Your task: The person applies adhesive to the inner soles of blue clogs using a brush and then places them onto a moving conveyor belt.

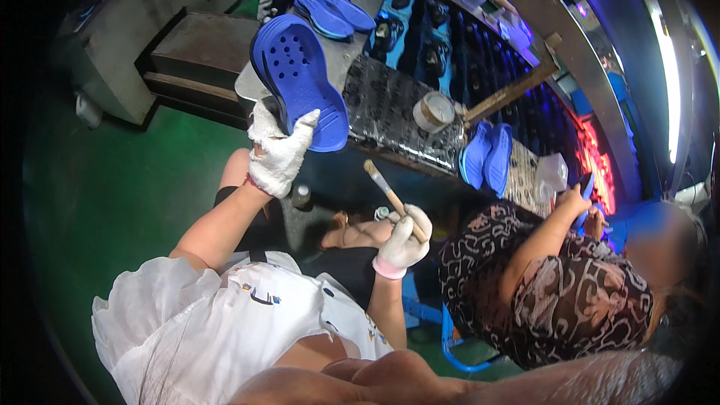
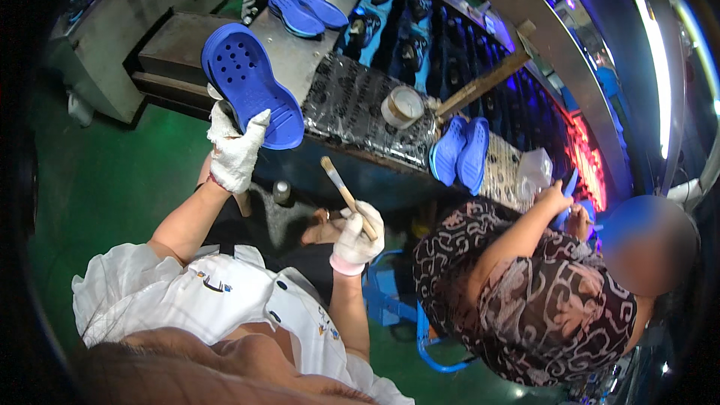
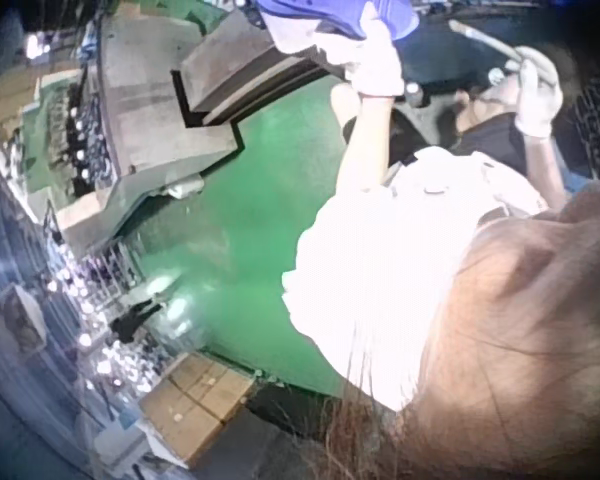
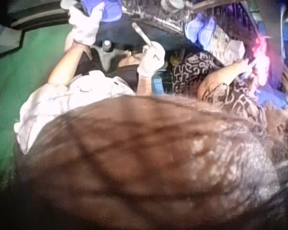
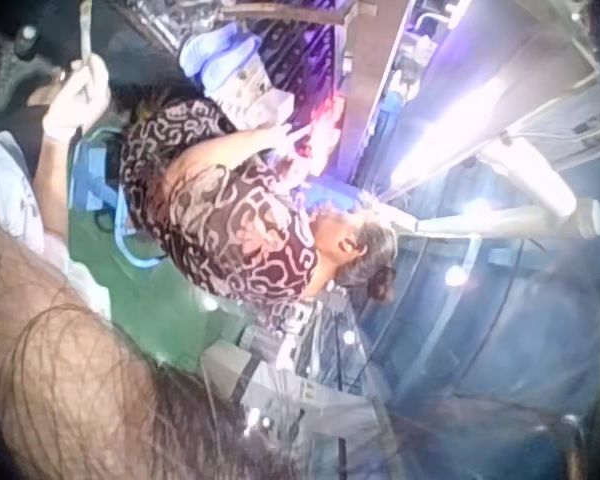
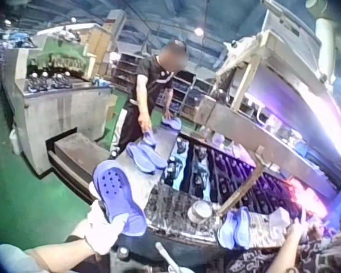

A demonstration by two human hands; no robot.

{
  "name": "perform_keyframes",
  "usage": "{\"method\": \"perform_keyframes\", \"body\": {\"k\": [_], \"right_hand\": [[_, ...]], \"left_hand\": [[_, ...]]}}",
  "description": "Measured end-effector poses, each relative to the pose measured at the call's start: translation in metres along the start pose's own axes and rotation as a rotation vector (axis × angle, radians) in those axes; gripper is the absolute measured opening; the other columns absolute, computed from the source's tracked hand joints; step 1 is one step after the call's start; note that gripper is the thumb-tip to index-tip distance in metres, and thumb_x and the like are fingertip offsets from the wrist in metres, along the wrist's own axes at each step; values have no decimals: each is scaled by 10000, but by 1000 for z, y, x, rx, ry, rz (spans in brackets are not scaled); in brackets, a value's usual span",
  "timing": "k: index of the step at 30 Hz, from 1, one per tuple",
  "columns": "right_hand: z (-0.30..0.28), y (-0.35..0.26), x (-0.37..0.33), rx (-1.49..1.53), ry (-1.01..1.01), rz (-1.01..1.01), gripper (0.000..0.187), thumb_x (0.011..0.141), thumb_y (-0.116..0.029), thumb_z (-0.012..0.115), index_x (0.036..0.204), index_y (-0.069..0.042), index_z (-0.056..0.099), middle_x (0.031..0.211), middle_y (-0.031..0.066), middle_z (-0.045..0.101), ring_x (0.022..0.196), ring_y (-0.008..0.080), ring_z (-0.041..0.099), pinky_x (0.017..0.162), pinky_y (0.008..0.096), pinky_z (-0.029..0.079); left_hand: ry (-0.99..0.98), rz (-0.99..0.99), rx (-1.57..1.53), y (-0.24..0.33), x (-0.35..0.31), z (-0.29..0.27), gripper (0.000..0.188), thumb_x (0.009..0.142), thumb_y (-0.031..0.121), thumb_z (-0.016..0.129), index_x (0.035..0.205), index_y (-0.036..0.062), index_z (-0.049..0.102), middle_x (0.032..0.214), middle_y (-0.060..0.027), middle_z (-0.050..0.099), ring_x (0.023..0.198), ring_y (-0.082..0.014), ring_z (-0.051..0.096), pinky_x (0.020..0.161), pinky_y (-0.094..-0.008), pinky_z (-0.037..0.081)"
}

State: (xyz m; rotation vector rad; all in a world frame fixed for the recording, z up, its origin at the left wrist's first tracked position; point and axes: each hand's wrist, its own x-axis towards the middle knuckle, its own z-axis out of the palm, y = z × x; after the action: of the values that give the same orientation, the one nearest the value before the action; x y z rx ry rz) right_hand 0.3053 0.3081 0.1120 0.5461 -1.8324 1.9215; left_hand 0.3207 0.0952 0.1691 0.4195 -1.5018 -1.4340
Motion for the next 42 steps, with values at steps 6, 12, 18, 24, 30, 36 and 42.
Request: {"method": "perform_keyframes", "body": {"k": [6, 12, 18, 24, 30, 36, 42], "right_hand": [[11, -27, 8, -93, -192, -159, 188, 786, 128, 504, 944, 95, 601, 859, 160, 606, 685, 179, 617, 638, 258, 507], [2, -37, 5, -222, -188, -324, 194, 759, 146, 525, 924, 85, 607, 788, 154, 606, 635, 176, 615, 599, 248, 499], [8, -48, 5, -270, -286, -384, 194, 739, 160, 542, 893, 70, 619, 738, 145, 603, 622, 179, 618, 570, 250, 487], [7, -45, 2, -228, -252, -403, 216, 722, 165, 556, 898, 58, 622, 721, 139, 599, 603, 185, 605, 577, 257, 494], [2, -42, 2, -298, -253, -448, 222, 702, 155, 583, 883, 39, 637, 702, 128, 602, 586, 202, 603, 550, 251, 482], [7, -38, 6, -277, -315, -479, 262, 648, 114, 655, 885, 4, 649, 722, 111, 629, 571, 241, 577, 527, 301, 463], [-5, -22, 0, -255, -176, -388, 249, 679, 126, 632, 908, 29, 631, 702, 114, 621, 581, 226, 582, 538, 293, 472]], "left_hand": [[-155, 103, 91, 4, -25, 3, 283, 798, 101, 734, 1017, -9, 593, 854, -107, 681, 747, -163, 653, 682, -304, 523], [-171, 164, 104, 18, -27, -1, 216, 799, 138, 736, 950, 16, 642, 818, -94, 687, 706, -173, 657, 666, -303, 516], [-180, 204, 122, 21, -26, -6, 223, 794, 134, 739, 952, 17, 636, 814, -95, 684, 701, -181, 656, 669, -304, 516], [-157, 112, 20, 9, -33, -5, 228, 792, 136, 741, 953, 18, 630, 818, -99, 680, 702, -181, 653, 666, -302, 513], [-139, 150, 63, 6, -31, -6, 254, 781, 123, 758, 964, 22, 614, 823, -85, 666, 714, -156, 632, 670, -303, 509], [-121, 104, 59, -7, -37, -1, 295, 769, 123, 771, 972, 20, 583, 864, -95, 649, 750, -169, 630, 691, -310, 509], [-115, 82, 52, -15, -41, 4, 311, 773, 135, 772, 983, 16, 576, 895, -106, 654, 772, -176, 635, 704, -312, 514]]}}
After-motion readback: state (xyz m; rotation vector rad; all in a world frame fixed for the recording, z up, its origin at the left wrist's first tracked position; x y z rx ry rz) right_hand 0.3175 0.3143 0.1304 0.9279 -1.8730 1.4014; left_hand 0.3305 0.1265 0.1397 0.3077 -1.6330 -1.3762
